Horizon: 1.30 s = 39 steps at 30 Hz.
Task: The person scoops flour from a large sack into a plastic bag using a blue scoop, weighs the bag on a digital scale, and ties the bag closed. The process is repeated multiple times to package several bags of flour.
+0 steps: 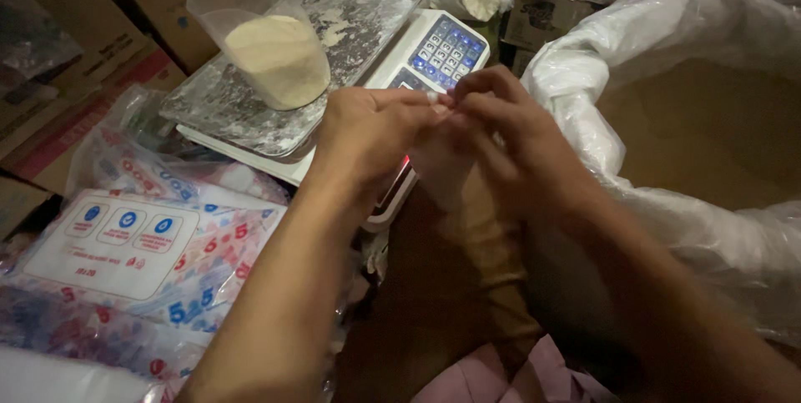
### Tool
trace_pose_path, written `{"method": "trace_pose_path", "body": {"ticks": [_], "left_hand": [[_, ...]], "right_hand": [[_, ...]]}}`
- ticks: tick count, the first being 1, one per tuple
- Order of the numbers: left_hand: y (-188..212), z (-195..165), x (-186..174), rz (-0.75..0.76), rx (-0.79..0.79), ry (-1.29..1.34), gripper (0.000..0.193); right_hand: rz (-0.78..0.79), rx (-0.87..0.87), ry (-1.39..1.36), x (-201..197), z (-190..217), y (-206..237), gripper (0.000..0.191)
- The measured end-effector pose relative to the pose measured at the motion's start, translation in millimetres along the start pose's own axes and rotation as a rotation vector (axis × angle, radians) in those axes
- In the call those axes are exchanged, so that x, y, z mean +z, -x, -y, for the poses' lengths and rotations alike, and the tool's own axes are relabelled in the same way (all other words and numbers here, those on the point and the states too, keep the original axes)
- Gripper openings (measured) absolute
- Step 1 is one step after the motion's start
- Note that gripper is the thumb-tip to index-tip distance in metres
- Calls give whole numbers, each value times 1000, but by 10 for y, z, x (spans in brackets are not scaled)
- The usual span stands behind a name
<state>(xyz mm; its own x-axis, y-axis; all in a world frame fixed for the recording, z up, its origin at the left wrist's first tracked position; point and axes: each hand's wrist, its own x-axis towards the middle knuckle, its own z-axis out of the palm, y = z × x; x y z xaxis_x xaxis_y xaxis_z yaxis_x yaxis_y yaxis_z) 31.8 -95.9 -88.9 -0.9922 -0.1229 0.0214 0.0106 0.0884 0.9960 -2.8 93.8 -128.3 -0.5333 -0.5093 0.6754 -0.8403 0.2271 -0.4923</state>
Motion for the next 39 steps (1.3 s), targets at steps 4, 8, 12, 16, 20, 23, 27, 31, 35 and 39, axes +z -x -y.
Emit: {"method": "trace_pose_path", "body": {"ticks": [4, 8, 12, 16, 20, 23, 27, 31, 35, 39], "left_hand": [[-11, 147, 36, 93, 121, 107, 25], [62, 314, 269, -99, 436, -115, 21], [127, 367, 405, -314, 587, -373, 19], [117, 313, 529, -427, 584, -573, 13], [175, 228, 593, -393, 478, -748, 13], [223, 145, 622, -363, 411, -832, 17], [273, 77, 526, -279, 398, -840, 16], [218, 87, 388, -275, 374, -695, 15], [125, 161, 314, -326, 428, -561, 10], [69, 252, 284, -458, 642, -498, 27]], "right_hand": [[11, 329, -641, 57, -261, 82, 32], [-192, 608, -918, 240, -334, 114, 24], [-273, 781, -776, 278, -301, 58, 25], [-332, 892, -636, 279, -248, 3, 27], [-350, 721, -675, 252, -238, -26, 19], [-264, 561, -460, 225, -240, -4, 21], [-215, 556, -174, 240, -216, 42, 22], [-233, 565, -161, 268, -186, 35, 20], [-265, 576, -155, 293, -144, 5, 20], [-339, 548, -176, 364, -83, 19, 21]]}}
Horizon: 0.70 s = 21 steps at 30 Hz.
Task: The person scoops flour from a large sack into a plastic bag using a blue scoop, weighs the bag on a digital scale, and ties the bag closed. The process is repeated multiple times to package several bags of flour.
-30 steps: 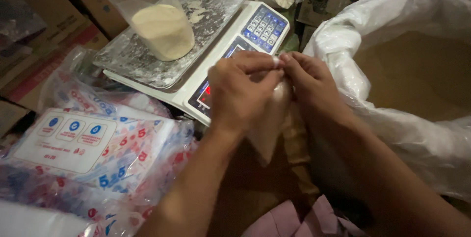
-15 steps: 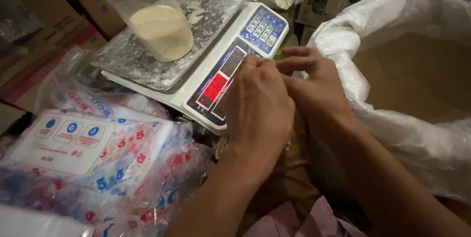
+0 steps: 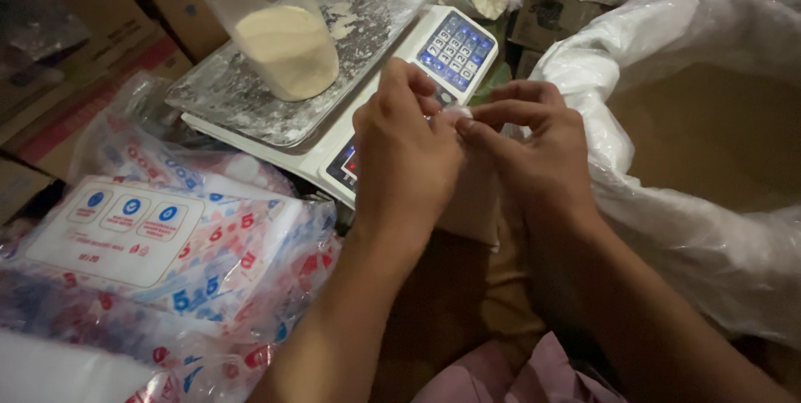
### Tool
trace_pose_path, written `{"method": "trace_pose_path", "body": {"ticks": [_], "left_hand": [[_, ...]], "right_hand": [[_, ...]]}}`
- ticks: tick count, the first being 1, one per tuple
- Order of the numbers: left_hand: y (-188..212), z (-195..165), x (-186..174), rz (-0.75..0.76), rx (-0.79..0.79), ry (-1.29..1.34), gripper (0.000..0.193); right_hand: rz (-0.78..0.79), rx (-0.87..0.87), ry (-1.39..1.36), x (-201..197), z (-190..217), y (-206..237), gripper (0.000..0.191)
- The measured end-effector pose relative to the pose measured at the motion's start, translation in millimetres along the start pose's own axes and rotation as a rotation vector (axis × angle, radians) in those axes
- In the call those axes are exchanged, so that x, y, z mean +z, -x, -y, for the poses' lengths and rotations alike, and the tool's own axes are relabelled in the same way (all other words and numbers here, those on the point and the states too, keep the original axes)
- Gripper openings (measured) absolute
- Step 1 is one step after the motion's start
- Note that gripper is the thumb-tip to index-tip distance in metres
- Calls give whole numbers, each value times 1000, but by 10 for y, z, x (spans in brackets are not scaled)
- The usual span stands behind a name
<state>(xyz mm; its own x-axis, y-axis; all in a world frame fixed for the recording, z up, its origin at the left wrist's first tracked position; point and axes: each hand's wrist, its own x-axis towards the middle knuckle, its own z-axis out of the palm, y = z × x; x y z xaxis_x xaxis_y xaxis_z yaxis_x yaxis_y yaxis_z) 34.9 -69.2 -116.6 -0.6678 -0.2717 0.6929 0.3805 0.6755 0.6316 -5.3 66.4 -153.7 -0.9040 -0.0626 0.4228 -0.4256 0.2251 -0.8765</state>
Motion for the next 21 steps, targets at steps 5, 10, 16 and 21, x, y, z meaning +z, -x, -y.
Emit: {"method": "trace_pose_path", "body": {"ticks": [5, 10, 16, 21], "left_hand": [[48, 97, 58, 99, -176, 51, 32], [21, 226, 146, 90, -119, 39, 41], [-34, 390, 148, 197, -176, 182, 33], [-28, 407, 90, 251, -172, 192, 16]], "right_hand": [[-20, -98, 67, 48, -6, 59, 19], [61, 148, -231, 91, -23, -40, 25], [459, 686, -672, -97, -82, -194, 41], [418, 738, -654, -130, -135, -216, 46]]}}
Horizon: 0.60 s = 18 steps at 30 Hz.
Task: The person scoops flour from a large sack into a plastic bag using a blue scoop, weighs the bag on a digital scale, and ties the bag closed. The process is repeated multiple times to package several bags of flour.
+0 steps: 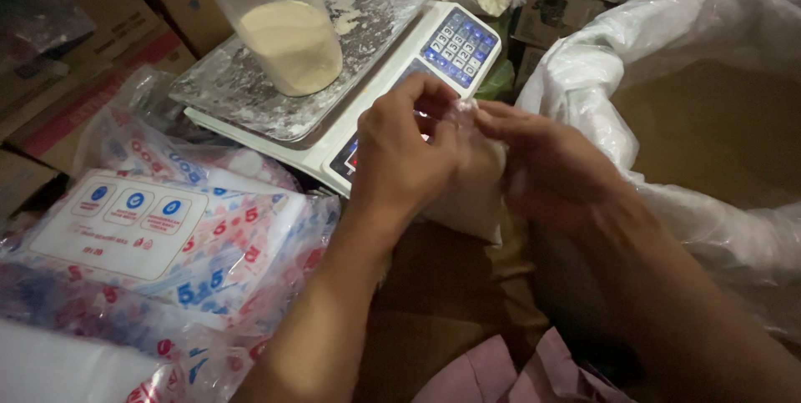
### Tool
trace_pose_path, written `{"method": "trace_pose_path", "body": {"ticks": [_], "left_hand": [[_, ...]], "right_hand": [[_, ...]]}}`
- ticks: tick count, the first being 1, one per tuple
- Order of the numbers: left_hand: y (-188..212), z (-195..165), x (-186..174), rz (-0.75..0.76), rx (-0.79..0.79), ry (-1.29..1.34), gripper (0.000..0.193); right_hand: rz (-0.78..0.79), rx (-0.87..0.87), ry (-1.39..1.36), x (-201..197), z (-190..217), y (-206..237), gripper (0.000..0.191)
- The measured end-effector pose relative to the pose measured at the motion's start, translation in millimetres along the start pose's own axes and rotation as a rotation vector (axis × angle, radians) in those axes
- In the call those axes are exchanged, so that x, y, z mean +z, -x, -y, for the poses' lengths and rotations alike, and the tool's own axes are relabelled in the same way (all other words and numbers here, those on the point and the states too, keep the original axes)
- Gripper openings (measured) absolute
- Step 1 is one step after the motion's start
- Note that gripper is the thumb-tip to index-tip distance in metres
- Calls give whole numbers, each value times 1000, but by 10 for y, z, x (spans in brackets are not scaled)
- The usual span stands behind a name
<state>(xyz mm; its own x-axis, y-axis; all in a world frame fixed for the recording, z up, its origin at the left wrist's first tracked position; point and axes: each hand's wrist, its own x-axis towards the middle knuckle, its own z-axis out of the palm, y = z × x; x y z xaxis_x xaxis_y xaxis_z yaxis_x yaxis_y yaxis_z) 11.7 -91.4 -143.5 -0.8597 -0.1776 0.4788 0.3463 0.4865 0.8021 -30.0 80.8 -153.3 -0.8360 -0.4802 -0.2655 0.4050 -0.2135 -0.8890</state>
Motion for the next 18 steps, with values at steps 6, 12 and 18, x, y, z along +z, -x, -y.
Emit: {"method": "trace_pose_path", "body": {"ticks": [6, 12, 18], "left_hand": [[25, -112, -33, 10, 71, -35, 25], [-12, -181, -85, 47, 0, -62, 16], [-58, -128, -46, 96, -77, -32, 15]], "right_hand": [[-153, -143, 503, -105, 177, 2, 38], [225, -534, 744, -159, 353, -42, 26], [305, -672, 1166, -230, 563, -52, 20]]}}
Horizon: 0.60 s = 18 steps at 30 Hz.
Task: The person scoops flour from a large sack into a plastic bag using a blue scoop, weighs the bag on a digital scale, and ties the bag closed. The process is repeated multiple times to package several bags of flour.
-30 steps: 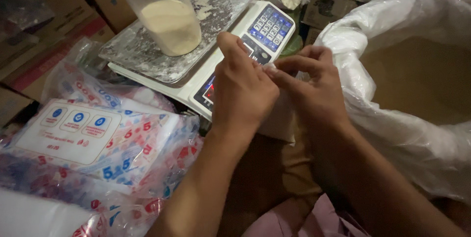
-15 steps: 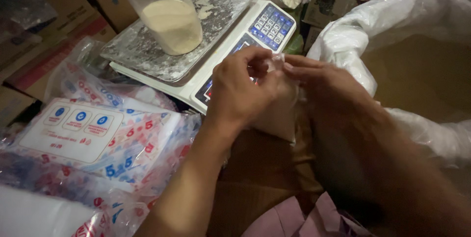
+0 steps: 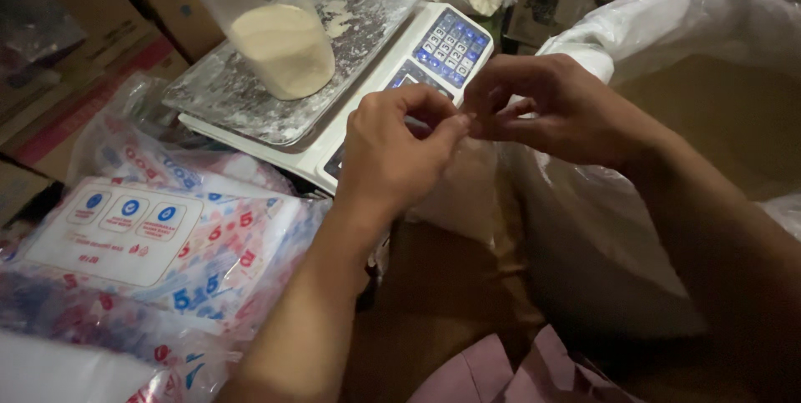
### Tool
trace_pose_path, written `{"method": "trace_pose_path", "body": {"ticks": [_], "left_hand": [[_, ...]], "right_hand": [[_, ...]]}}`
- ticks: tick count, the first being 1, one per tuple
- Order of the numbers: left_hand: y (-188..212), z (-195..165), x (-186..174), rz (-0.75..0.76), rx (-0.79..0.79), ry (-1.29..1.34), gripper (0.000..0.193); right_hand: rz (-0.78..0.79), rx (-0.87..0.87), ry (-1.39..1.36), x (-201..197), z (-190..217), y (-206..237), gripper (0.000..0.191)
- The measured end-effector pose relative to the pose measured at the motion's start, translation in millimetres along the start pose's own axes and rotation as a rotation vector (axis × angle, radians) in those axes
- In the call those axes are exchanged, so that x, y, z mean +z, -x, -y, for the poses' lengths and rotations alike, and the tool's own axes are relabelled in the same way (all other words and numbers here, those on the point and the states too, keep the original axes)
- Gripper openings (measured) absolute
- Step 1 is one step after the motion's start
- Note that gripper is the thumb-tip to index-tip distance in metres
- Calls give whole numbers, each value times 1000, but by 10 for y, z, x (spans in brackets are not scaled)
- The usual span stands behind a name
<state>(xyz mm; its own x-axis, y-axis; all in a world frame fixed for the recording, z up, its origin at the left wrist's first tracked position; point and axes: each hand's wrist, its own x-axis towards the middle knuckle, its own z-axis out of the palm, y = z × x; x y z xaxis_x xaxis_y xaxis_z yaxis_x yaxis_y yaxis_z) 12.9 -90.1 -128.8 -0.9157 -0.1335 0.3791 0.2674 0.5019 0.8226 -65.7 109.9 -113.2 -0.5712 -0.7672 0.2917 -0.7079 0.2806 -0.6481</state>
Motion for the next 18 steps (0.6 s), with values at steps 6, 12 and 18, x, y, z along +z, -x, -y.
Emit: {"method": "trace_pose_path", "body": {"ticks": [6, 12, 18], "left_hand": [[-94, 23, 34, -56, -33, -26, 16], [-59, -246, 54, -168, 7, -315, 14], [75, -451, 56, -139, 139, -391, 12]], "right_hand": [[-65, -164, 86, 40, 31, 39, 17], [-230, -133, 217, 220, 77, 50, 12], [-257, -78, 136, 273, 75, 4, 24]]}}
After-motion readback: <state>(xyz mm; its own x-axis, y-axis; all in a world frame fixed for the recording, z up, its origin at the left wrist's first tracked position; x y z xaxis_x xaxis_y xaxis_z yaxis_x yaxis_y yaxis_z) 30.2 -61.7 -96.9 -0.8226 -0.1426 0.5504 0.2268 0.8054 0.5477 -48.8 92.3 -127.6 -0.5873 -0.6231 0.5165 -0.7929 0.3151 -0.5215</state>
